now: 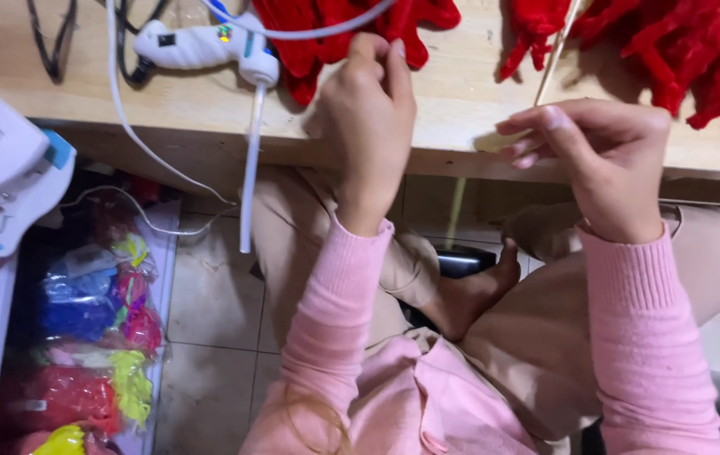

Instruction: The person folds a red feather-like material around a thin stick, securing it by hand. They repeat this process with multiple red feathers, arranging them on a table next to a hot glue gun.

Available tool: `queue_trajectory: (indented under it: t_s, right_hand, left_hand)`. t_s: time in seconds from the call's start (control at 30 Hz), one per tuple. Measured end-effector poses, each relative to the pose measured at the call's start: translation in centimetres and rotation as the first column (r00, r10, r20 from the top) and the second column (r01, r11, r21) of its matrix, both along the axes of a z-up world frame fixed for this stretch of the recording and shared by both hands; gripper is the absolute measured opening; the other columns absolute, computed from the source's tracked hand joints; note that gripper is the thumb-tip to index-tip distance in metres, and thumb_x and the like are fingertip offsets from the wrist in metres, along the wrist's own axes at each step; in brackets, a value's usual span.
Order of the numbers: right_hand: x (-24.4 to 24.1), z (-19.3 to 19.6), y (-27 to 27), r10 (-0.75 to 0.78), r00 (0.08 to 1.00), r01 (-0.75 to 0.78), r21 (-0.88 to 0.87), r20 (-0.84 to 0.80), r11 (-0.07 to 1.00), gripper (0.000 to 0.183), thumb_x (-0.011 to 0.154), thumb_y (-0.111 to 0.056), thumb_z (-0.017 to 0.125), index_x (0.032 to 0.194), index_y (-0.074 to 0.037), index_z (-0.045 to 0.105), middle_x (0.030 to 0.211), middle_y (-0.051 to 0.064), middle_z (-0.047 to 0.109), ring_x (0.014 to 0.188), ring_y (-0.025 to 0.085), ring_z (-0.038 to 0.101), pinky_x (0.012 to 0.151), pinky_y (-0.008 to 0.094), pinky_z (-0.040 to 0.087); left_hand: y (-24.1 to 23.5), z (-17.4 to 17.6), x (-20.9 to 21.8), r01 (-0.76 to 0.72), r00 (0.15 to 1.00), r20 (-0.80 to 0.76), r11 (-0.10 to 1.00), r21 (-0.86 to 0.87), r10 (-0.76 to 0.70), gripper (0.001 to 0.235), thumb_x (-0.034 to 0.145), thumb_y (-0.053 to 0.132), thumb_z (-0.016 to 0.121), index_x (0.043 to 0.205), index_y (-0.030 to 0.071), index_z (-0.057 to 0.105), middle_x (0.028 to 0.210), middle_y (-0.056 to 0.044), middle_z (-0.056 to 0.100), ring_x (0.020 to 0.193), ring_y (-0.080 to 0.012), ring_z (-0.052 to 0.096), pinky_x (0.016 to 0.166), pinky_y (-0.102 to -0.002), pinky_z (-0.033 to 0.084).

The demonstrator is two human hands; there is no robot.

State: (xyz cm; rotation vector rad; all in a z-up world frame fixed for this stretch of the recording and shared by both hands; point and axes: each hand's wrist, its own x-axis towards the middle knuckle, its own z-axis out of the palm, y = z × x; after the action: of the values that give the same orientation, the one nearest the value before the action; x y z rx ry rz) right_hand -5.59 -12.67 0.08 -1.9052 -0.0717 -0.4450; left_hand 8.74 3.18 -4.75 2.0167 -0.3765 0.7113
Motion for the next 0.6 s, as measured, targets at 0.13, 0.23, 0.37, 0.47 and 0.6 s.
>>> queue_trajectory:
  t_s: [0.13, 0.23, 0.37, 0.47, 0.6]
  right_hand:
    - [-0.2, -0.3, 0.5, -0.098, 0.995, 0.098, 0.019, -0.013, 0.995, 0.024, 0.116, -0.003, 0.055, 0.114, 0.018, 0.066, 0.106, 0.028, 0.071, 0.083, 0.029, 0.074, 0.074, 0.030, 0.064]
    - [-0.1, -1.1, 0.7, -0.153, 0.988, 0.153, 0.056, -0.013, 0.987, 0.027, 0.117, -0.006, 0.054, 0.113, 0.018, 0.065, 0.107, 0.029, 0.070, 0.083, 0.030, 0.073, 0.076, 0.032, 0.064]
    - [0.8, -1.1, 1.9, -0.182, 0.978, 0.198, -0.182, 0.100, 0.963, 0.014, 0.118, 0.008, 0.061, 0.116, 0.018, 0.070, 0.102, 0.028, 0.073, 0.084, 0.029, 0.075, 0.068, 0.029, 0.061]
    - [0.8, -0.7, 2.2, -0.215, 0.971, 0.232, -0.190, 0.105, 0.954, 0.016, 0.118, 0.004, 0.063, 0.115, 0.017, 0.071, 0.102, 0.025, 0.073, 0.084, 0.027, 0.074, 0.067, 0.029, 0.060]
    - [0.6, -1.8, 0.9, -0.226, 0.963, 0.260, -0.268, 0.150, 0.928, 0.011, 0.115, 0.003, 0.070, 0.115, 0.014, 0.074, 0.106, 0.023, 0.075, 0.090, 0.025, 0.073, 0.072, 0.029, 0.059]
  left_hand:
    - [0.6, 0.7, -0.4, 0.140, 0.989, 0.065, 0.987, -0.081, -0.135, 0.017, 0.098, 0.014, 0.058, 0.082, 0.008, 0.056, 0.054, -0.002, 0.055, 0.046, -0.0224, 0.056, 0.047, -0.038, 0.038]
    - [0.6, 0.9, -0.4, 0.143, 0.989, 0.055, 0.986, -0.090, -0.139, 0.014, 0.098, 0.014, 0.061, 0.085, 0.008, 0.059, 0.055, 0.000, 0.057, 0.047, -0.0206, 0.058, 0.050, -0.037, 0.044]
    - [0.6, 1.1, 0.0, 0.128, 0.985, -0.116, 0.992, 0.011, -0.126, 0.015, 0.090, 0.022, 0.071, 0.082, 0.010, 0.066, 0.052, 0.000, 0.062, 0.046, -0.0173, 0.060, 0.042, -0.036, 0.041]
    - [0.5, 1.1, 0.0, 0.088, 0.990, -0.120, 0.994, 0.062, -0.080, 0.018, 0.089, 0.022, 0.068, 0.072, 0.014, 0.065, 0.049, 0.002, 0.061, 0.045, -0.0188, 0.060, 0.039, -0.039, 0.038]
    - [0.0, -0.5, -0.5, 0.127, 0.987, 0.101, 0.991, -0.032, -0.124, 0.016, 0.086, 0.009, 0.072, 0.078, 0.012, 0.058, 0.055, 0.002, 0.049, 0.051, -0.0181, 0.050, 0.050, -0.038, 0.041]
